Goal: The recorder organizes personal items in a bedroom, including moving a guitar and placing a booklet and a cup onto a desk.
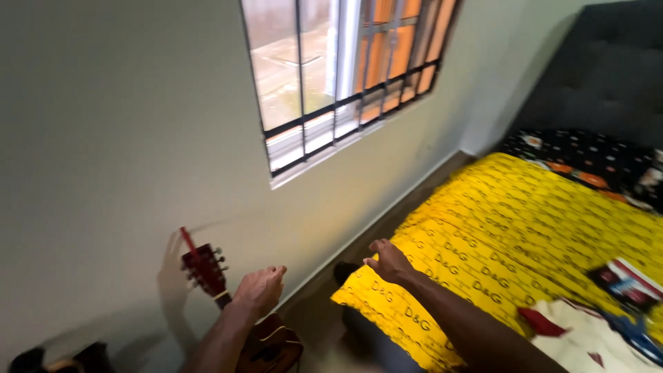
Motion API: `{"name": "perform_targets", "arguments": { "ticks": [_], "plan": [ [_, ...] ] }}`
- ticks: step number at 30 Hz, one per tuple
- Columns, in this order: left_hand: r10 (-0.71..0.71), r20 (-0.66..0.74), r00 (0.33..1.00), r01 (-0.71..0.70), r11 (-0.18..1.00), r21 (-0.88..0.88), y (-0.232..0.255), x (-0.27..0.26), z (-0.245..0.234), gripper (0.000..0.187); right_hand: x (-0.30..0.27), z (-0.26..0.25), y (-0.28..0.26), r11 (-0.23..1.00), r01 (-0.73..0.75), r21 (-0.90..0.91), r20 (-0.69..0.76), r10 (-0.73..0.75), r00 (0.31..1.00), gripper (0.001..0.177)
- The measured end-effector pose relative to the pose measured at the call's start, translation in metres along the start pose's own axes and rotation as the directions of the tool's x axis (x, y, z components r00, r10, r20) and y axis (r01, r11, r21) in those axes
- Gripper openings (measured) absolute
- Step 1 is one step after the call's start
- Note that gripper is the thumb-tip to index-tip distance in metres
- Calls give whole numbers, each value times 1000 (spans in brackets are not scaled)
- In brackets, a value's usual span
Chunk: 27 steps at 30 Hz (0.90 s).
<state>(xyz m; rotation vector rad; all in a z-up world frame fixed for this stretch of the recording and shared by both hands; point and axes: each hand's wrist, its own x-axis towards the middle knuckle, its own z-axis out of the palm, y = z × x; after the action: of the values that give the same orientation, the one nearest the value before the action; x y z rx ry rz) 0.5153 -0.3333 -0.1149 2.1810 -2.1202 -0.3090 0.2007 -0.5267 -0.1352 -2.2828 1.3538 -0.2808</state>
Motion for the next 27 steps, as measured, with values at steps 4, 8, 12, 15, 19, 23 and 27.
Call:
{"name": "perform_targets", "arguments": {
  "ticks": [4,8,12,15,19,23,27],
  "plan": [
    [119,-16,993,-120,992,-30,32,31,12,33,-29,-7,56,998,16,-54,-135,-24,991,47],
    [201,5,980,-200,979,-33,78,60,15,39,-72,-33,96,998,-63,-32,-197,55,979,46],
    [253,110,961,-255,967,12,133,97,30,34,-108,-55,165,997,-70,-14,-282,64,957,45],
    [310,126,942,-315,949,15,179,112,45,36,-144,-78,205,990,-137,29,-312,139,940,47],
    [423,94,901,-427,904,23,252,119,52,32,-186,-98,285,994,-113,-11,-388,99,916,45],
    [486,155,860,-498,866,52,325,118,51,38,-235,-127,335,974,-223,42,-422,220,880,42],
    [568,132,812,-577,816,38,383,118,66,33,-277,-141,383,962,-258,88,-456,269,848,39]
  ]
}}
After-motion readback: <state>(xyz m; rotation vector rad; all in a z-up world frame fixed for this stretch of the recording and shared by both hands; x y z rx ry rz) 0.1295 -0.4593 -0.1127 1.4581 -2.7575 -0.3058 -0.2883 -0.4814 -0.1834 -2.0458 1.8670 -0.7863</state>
